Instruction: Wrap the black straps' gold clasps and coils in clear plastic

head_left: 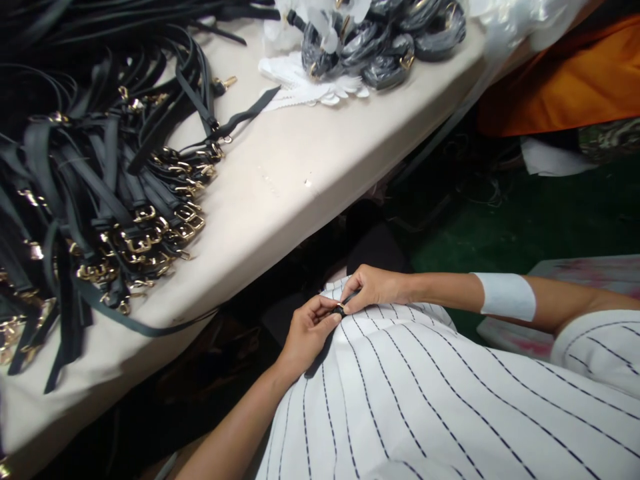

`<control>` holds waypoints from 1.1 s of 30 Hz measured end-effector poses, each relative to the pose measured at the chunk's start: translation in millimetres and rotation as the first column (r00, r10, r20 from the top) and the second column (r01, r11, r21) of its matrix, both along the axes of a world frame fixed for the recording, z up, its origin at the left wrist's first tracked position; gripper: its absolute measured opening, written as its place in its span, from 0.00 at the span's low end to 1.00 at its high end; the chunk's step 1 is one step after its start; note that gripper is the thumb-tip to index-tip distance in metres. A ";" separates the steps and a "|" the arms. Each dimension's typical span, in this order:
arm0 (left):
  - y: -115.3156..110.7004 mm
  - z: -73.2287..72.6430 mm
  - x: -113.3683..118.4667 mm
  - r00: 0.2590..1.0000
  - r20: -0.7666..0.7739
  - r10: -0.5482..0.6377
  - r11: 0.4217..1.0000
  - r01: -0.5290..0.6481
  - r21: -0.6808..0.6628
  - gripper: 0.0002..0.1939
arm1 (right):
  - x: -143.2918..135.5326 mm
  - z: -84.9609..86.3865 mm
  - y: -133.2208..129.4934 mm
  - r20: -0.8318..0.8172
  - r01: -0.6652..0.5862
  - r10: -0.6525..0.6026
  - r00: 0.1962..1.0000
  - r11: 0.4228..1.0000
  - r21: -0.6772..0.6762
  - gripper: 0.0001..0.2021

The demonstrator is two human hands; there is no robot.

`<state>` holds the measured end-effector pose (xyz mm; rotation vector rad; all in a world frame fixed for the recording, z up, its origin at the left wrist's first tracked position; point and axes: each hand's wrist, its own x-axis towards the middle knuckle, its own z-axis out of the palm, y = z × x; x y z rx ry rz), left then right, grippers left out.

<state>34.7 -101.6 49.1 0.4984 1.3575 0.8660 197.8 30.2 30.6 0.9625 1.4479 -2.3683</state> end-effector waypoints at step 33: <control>0.0 -10.4 -44.3 0.990 0.026 -0.139 0.982 0.135 0.130 0.20 | -6.8 -28.9 14.0 -0.004 0.162 -0.164 0.986 0.974 -0.159 0.16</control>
